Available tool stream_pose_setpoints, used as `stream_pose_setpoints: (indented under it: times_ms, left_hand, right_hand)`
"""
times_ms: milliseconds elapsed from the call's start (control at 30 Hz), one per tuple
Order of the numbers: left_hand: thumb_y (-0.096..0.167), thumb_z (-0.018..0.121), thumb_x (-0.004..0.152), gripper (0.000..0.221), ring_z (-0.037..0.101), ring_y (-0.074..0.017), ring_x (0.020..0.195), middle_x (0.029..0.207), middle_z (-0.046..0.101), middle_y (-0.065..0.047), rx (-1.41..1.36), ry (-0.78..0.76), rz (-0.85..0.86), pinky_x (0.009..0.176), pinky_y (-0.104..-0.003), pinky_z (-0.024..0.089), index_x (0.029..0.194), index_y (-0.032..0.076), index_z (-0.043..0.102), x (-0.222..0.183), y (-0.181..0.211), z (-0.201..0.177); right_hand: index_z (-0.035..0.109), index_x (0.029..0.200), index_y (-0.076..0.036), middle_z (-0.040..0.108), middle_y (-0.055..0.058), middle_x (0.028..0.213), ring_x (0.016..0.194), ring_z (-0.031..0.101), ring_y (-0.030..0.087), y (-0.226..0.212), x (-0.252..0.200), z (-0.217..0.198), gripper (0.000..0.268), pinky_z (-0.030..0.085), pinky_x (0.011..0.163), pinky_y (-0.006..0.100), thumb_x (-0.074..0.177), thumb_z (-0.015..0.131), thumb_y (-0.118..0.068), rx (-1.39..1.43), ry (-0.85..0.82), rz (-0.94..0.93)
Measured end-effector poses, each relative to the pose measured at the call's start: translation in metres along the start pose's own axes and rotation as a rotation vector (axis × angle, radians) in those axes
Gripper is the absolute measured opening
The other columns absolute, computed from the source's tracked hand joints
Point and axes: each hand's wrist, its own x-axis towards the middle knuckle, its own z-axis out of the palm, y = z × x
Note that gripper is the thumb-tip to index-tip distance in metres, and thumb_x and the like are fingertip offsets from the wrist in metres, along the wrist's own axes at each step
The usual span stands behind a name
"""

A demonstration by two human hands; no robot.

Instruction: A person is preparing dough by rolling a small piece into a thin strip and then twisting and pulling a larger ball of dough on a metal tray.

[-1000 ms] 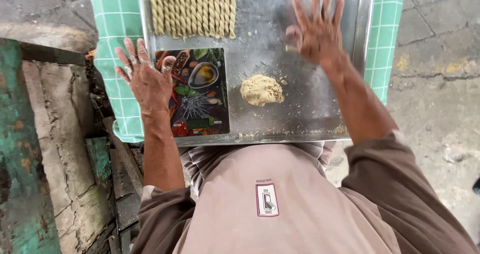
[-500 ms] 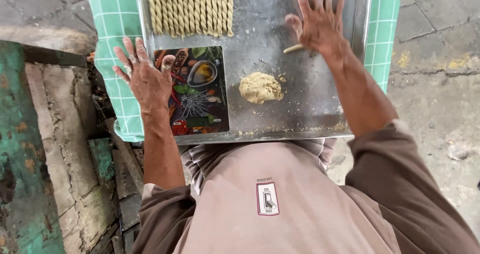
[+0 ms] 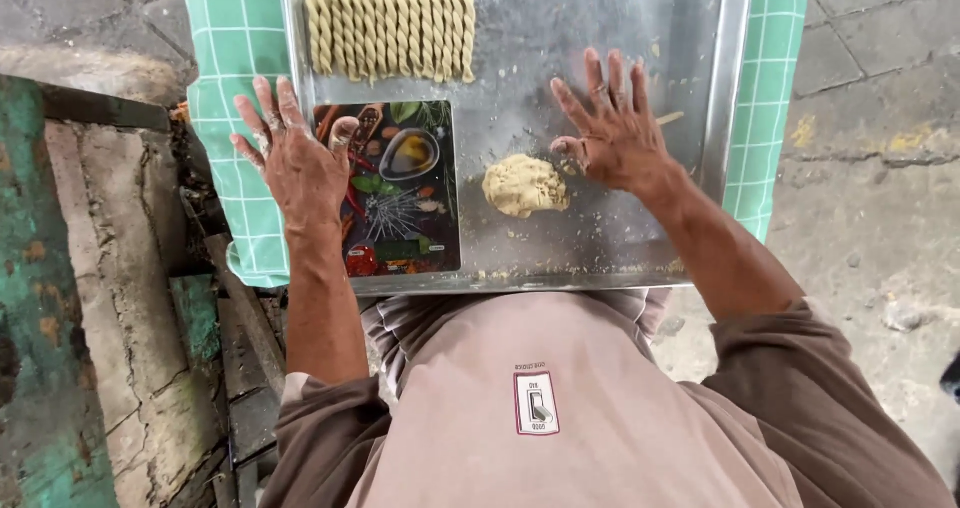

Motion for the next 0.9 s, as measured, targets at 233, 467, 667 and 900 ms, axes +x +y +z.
stream_pose_setpoints:
  times_ms: [233,467,667,900]
  left_hand:
    - [0.085,0.021,0.091,0.109,0.002,-0.0423,0.153,0.168,0.017,-0.02,0.037,0.017,-0.005,0.12,-0.072,0.004,0.165,0.005,0.032,-0.003,-0.006,0.004]
    - [0.085,0.02,0.091,0.111,0.002,-0.0427,0.153,0.168,0.015,-0.019,0.042,-0.003,0.002,0.121,-0.072,0.006,0.164,0.004,0.031,-0.002,-0.003,0.003]
    - [0.084,0.026,0.095,0.106,0.001,-0.0417,0.155,0.171,0.013,-0.015,0.056,-0.034,-0.002,0.123,-0.07,0.003,0.167,0.007,0.026,-0.001,-0.007,0.005]
    - [0.085,0.025,0.094,0.107,0.002,-0.0416,0.154,0.17,0.014,-0.015,0.077,0.004,0.017,0.122,-0.072,0.006,0.167,0.006,0.029,-0.002,-0.01,0.009]
  right_hand:
    - [-0.003,0.171,-0.025,-0.014,0.019,0.169,0.159,-0.01,0.044,0.016,0.052,-0.026,0.078,-0.014,0.123,0.063,0.109,0.017,-0.068,0.082,0.081,0.143]
    - [0.025,0.168,-0.006,0.017,0.031,0.168,0.153,0.018,0.05,0.049,0.048,-0.049,0.064,0.012,0.118,0.069,0.113,0.044,-0.034,0.044,0.34,-0.032]
    - [0.001,0.17,-0.025,-0.019,0.017,0.17,0.158,-0.014,0.042,0.028,-0.018,-0.003,0.088,-0.015,0.123,0.06,0.096,0.0,-0.074,0.082,-0.027,0.095]
    - [-0.005,0.172,-0.02,-0.026,0.017,0.166,0.157,-0.021,0.041,0.037,0.019,-0.026,0.09,-0.017,0.123,0.065,0.104,0.029,-0.069,0.133,-0.009,0.22]
